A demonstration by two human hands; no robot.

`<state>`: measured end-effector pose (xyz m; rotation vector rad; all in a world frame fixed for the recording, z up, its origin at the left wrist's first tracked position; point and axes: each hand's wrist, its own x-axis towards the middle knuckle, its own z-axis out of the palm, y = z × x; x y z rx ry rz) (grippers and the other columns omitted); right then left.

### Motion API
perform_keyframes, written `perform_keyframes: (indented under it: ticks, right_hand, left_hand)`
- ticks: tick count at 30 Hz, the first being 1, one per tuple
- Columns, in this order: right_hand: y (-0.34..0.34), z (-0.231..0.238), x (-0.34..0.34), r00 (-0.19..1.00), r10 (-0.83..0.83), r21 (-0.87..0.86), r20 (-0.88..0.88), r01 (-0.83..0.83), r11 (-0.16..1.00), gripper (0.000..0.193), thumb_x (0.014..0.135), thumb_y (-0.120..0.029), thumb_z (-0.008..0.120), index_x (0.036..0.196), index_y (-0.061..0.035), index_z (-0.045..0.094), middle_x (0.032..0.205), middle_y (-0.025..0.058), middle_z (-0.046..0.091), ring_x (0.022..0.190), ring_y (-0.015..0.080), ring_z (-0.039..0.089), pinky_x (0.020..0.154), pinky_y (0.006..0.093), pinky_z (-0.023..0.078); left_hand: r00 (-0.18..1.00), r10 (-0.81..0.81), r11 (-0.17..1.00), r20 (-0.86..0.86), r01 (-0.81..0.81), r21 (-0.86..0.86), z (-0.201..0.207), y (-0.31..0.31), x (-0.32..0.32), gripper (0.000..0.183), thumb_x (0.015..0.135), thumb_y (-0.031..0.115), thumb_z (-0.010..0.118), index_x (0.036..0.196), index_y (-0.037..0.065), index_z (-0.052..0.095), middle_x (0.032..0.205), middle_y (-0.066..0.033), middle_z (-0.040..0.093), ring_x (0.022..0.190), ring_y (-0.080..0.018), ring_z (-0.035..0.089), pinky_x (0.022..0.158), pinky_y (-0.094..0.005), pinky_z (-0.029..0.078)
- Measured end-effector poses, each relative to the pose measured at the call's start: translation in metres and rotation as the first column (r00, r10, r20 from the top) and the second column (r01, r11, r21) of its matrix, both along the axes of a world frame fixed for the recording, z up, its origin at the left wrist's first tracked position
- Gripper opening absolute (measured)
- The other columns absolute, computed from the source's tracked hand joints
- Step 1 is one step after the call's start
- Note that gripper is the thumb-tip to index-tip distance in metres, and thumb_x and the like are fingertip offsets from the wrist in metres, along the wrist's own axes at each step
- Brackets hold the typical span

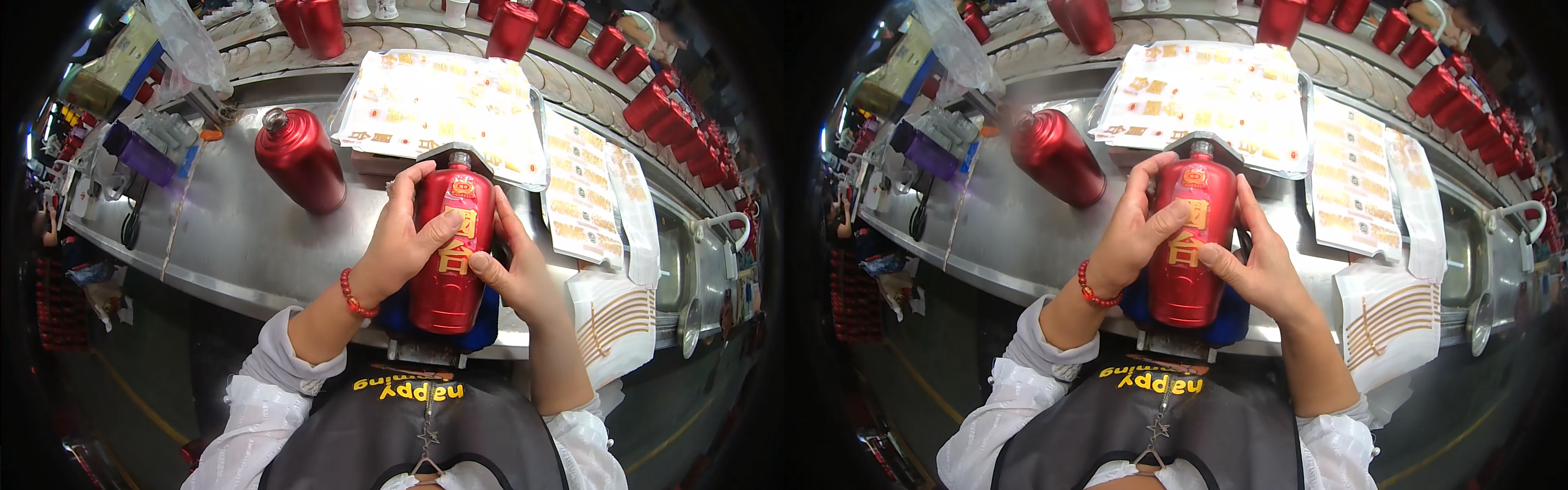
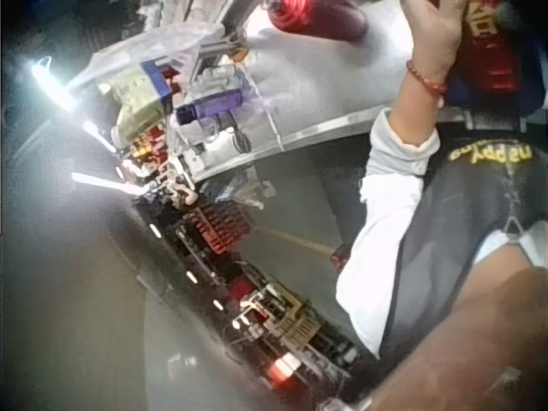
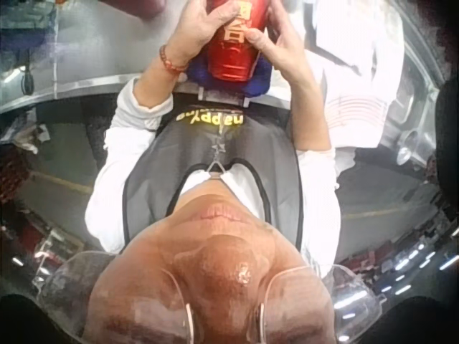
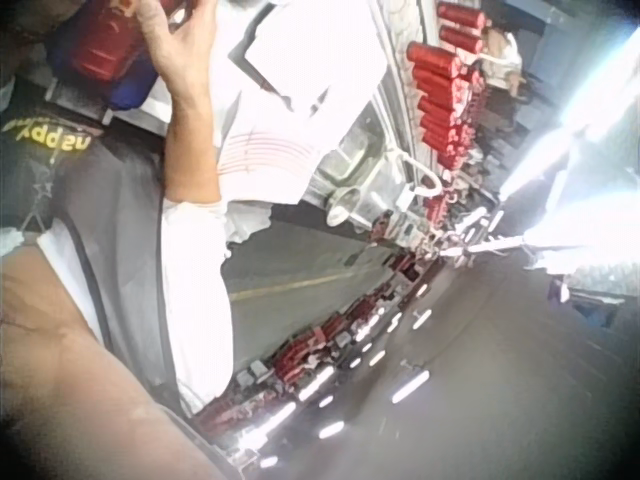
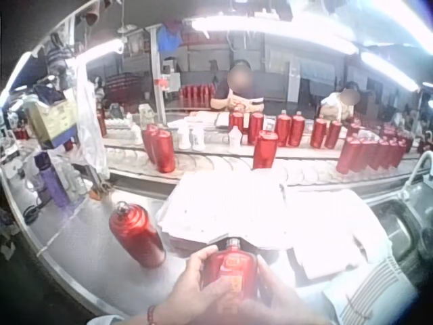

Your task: The person applies gold stickers to red bottles, peels off backing paper, and smooths the labels with a green pad. They handle multiple bottles one at a time, rotating each bottle to align and press the stickers, then place finished bottles aside.

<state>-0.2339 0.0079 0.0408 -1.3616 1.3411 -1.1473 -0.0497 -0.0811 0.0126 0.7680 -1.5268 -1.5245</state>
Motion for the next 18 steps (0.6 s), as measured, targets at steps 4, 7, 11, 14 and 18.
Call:
perform_keyframes:
  ticks: [4, 7, 11, 14, 18]
  right_hand:
    - [0.0, -0.002, -0.002, 1.0, 0.004, -0.003, -0.002, -0.004, 1.0, 0.109, 0.086, -0.044, 0.08, 0.158, 0.0073, 0.015, 0.147, 0.0275, 0.048, 0.138, 0.0311, 0.047, 0.114, 0.038, 0.036]
    - [0.0, -0.002, -0.002, 1.0, 0.007, 0.001, -0.004, -0.007, 1.0, 0.11, 0.086, -0.044, 0.08, 0.158, 0.0073, 0.015, 0.147, 0.0279, 0.047, 0.138, 0.0312, 0.046, 0.114, 0.0378, 0.037]
    - [-0.001, -0.003, -0.003, 1.0, 0.006, 0.0, -0.018, -0.006, 1.0, 0.11, 0.086, -0.045, 0.08, 0.158, 0.0075, 0.015, 0.147, 0.0284, 0.047, 0.138, 0.0309, 0.047, 0.113, 0.037, 0.038]
    - [0.0, 0.003, -0.002, 1.0, 0.011, 0.049, -0.002, -0.011, 0.999, 0.11, 0.086, -0.045, 0.08, 0.158, 0.0075, 0.015, 0.147, 0.0287, 0.047, 0.137, 0.0307, 0.047, 0.111, 0.0364, 0.04]
    - [0.0, 0.0, -0.002, 1.0, 0.012, 0.015, -0.008, -0.012, 1.0, 0.11, 0.086, -0.045, 0.079, 0.158, 0.0066, 0.015, 0.147, 0.0277, 0.047, 0.137, 0.0301, 0.047, 0.109, 0.0359, 0.041]
  left_hand:
    - [1.0, -0.024, 1.0, -0.005, 0.024, 0.009, 0.003, -0.002, 0.0, 0.071, 0.095, 0.034, 0.071, 0.144, -0.003, 0.036, 0.135, -0.018, 0.049, 0.124, -0.0214, 0.052, 0.107, -0.0347, 0.043]
    - [0.998, -0.045, 0.997, -0.036, 0.047, 0.067, 0.008, -0.005, 0.0, 0.06, 0.099, 0.028, 0.067, 0.143, 0.0, 0.037, 0.13, -0.013, 0.054, 0.118, -0.0152, 0.055, 0.102, -0.0303, 0.046]
    - [0.995, -0.049, 0.991, -0.087, 0.059, 0.118, 0.013, -0.02, -0.006, 0.043, 0.101, 0.027, 0.063, 0.131, 0.0, 0.049, 0.118, -0.0087, 0.059, 0.109, -0.0113, 0.058, 0.095, -0.0269, 0.049]
    - [0.998, -0.056, 0.994, -0.004, 0.056, 0.098, 0.018, -0.026, -0.007, 0.038, 0.101, 0.027, 0.063, 0.126, 0.0, 0.053, 0.115, -0.0076, 0.06, 0.104, -0.01, 0.058, 0.092, -0.0259, 0.049]
    - [0.999, -0.048, 0.991, 0.009, 0.046, 0.126, 0.018, -0.029, -0.009, 0.036, 0.101, 0.027, 0.064, 0.122, 0.001, 0.054, 0.112, -0.0068, 0.06, 0.101, -0.0095, 0.059, 0.09, -0.0257, 0.05]
